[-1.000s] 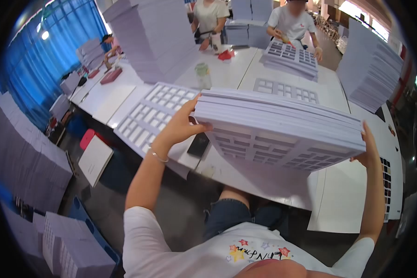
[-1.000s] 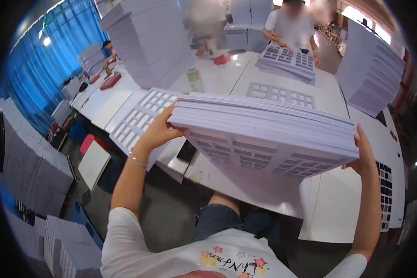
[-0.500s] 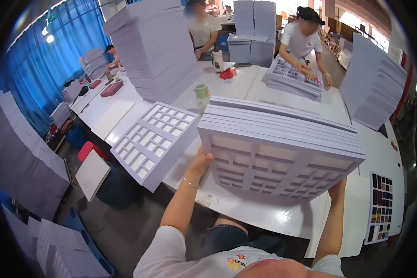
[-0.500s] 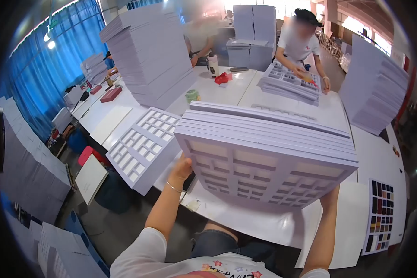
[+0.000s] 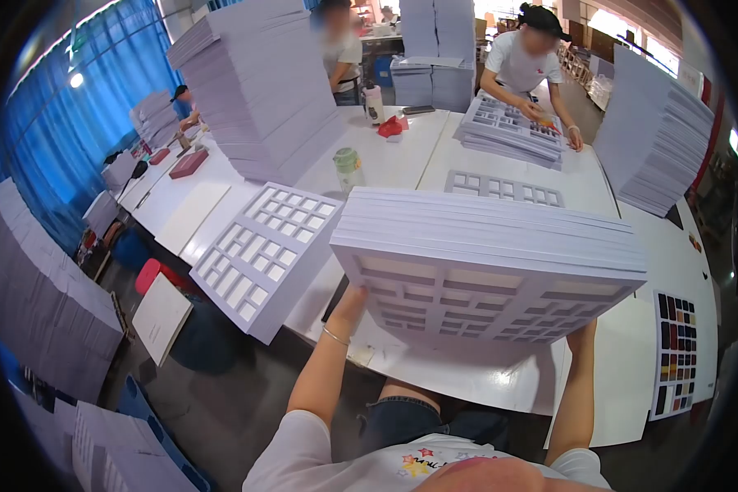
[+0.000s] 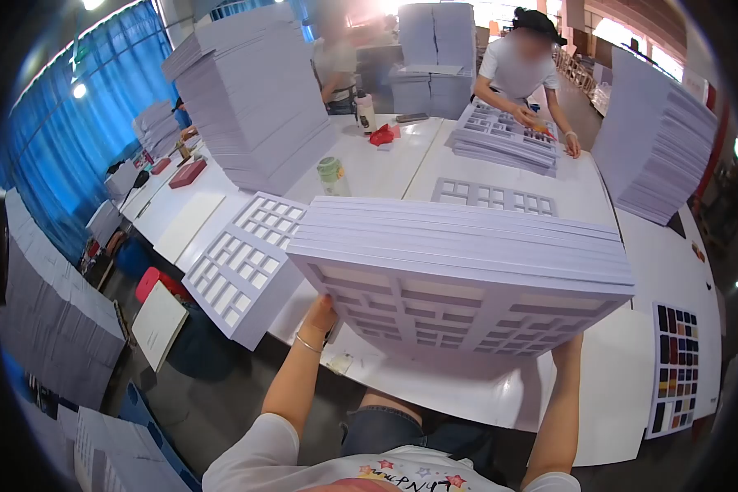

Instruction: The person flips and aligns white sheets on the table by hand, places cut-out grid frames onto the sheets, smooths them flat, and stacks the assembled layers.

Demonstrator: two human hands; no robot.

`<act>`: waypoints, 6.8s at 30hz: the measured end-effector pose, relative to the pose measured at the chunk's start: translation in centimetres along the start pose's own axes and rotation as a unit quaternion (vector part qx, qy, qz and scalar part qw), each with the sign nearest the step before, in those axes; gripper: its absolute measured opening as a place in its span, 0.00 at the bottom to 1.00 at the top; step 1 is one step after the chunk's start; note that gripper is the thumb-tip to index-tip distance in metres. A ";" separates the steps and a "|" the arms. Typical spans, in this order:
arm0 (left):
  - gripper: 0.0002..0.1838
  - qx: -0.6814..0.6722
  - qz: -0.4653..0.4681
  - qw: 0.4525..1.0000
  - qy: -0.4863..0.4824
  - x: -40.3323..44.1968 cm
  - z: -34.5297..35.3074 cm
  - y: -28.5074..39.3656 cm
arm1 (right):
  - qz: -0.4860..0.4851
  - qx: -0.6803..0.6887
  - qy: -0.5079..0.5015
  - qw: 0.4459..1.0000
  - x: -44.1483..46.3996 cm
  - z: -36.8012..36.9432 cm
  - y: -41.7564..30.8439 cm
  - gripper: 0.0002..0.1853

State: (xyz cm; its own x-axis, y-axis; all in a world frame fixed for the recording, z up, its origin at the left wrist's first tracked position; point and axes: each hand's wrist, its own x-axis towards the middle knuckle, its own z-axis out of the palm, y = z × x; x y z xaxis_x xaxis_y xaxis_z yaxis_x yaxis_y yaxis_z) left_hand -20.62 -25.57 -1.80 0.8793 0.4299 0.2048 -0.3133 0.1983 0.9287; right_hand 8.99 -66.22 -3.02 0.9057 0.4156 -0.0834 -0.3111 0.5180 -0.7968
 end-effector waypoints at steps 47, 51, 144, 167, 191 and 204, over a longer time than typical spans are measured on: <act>0.31 -0.212 -0.329 0.909 0.144 -14.6 8.0 2.7 | 0.343 -0.252 -0.074 0.902 -11.6 -3.7 -4.5 0.34; 0.30 -0.272 -0.276 0.902 0.189 -15.1 8.9 2.5 | 0.271 -0.211 -0.055 0.938 -13.5 -3.0 -4.1 0.31; 0.31 -0.052 0.156 0.815 0.556 -12.6 -17.0 16.8 | 0.014 -0.066 -0.224 0.972 13.1 50.3 33.8 0.23; 0.29 -0.157 0.122 0.758 0.621 -16.6 -14.3 6.1 | -0.208 -0.279 -0.177 0.920 13.7 44.9 33.0 0.19; 0.21 0.343 0.029 0.846 0.407 -18.9 2.6 -3.4 | -0.277 -0.798 -0.197 0.497 -3.4 8.1 8.0 0.15; 0.39 0.576 0.120 0.806 0.064 -15.1 8.8 -2.2 | -0.238 -0.735 0.204 0.602 -17.0 -13.4 1.8 0.29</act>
State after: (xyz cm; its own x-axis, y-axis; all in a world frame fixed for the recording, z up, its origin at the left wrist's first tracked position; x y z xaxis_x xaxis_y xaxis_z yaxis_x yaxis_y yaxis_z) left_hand -30.04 -40.23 -4.20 0.7765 0.4358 0.4552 0.1373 -0.8219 0.5528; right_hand -3.16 -82.36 -11.08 0.8804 0.1091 0.4615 0.3306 -0.8389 -0.4323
